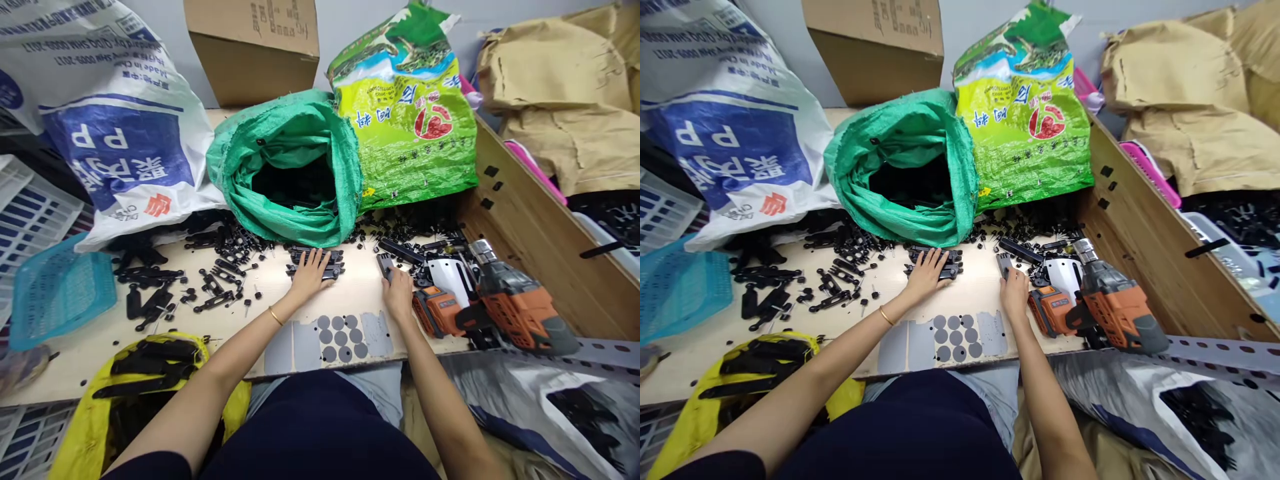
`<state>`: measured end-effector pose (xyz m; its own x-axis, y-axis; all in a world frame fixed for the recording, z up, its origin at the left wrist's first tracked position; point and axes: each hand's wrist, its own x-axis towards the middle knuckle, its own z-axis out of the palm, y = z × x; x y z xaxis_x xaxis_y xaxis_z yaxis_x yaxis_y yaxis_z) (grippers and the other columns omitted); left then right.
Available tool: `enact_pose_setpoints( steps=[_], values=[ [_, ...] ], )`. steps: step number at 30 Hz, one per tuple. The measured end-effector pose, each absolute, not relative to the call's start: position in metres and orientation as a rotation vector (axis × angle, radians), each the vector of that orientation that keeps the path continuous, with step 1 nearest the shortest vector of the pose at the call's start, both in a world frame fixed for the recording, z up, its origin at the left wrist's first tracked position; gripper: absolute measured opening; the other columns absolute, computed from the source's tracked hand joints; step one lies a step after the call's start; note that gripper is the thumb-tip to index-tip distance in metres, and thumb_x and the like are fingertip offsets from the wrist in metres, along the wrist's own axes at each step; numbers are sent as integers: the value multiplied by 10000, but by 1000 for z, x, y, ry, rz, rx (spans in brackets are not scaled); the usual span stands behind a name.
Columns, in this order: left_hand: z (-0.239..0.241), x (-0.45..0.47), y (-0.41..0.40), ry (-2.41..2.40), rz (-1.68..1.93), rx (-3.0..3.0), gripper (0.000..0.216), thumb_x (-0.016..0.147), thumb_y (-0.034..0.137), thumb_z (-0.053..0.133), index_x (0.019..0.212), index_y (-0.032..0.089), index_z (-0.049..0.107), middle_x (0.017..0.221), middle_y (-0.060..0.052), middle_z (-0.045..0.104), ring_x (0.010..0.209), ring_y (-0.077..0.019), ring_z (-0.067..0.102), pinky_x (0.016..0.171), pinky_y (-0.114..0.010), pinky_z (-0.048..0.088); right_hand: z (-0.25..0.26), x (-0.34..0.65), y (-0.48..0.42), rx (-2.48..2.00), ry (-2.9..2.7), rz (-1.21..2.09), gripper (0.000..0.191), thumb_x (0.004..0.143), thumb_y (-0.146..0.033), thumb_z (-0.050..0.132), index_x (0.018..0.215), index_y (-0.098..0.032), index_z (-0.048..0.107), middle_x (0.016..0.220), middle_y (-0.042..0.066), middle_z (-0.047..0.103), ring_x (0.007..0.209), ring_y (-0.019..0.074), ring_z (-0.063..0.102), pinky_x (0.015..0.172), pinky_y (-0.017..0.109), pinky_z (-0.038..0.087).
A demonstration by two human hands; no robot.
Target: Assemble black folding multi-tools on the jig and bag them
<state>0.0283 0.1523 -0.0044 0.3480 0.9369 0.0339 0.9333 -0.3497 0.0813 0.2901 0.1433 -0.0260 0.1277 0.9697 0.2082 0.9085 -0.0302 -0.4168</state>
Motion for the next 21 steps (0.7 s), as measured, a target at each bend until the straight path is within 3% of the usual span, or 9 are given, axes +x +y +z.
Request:
enact_pose_setpoints(
  steps=[7,13,17,21],
  values=[
    [-6,14,166,1832,140,2579,765,874,583,378,1447,94,243,1372,-227,415,1234,-361,387,1033,-505,253,-12,283,78,-1623,-1478,1084,401,819,-462,465,1074,-169,562,916,72,659,832,205,590,742,343,460],
    [-1,1,178,1792,186,2580,833,841,594,444,1446,63,227,1377,-227,399,1276,-368,342,1074,-492,194,-24,247,33,-1866,-1782,550,381,891,-346,302,913,-147,625,1022,140,644,985,250,513,881,419,387],
    [4,1,156,1796,334,2503,804,851,539,472,1446,62,215,1463,-218,280,1363,-356,220,1121,-498,102,-16,248,41,-1907,-1861,543,357,892,-349,337,877,-149,632,930,132,650,897,254,525,827,417,398],
    [-1,20,96,1677,444,2385,645,889,412,453,1417,84,279,1415,-188,360,1321,-317,310,1113,-488,199,-7,233,66,-1867,-2013,531,371,838,-404,494,1086,-145,589,1045,133,624,968,263,527,843,413,404]
  ],
)
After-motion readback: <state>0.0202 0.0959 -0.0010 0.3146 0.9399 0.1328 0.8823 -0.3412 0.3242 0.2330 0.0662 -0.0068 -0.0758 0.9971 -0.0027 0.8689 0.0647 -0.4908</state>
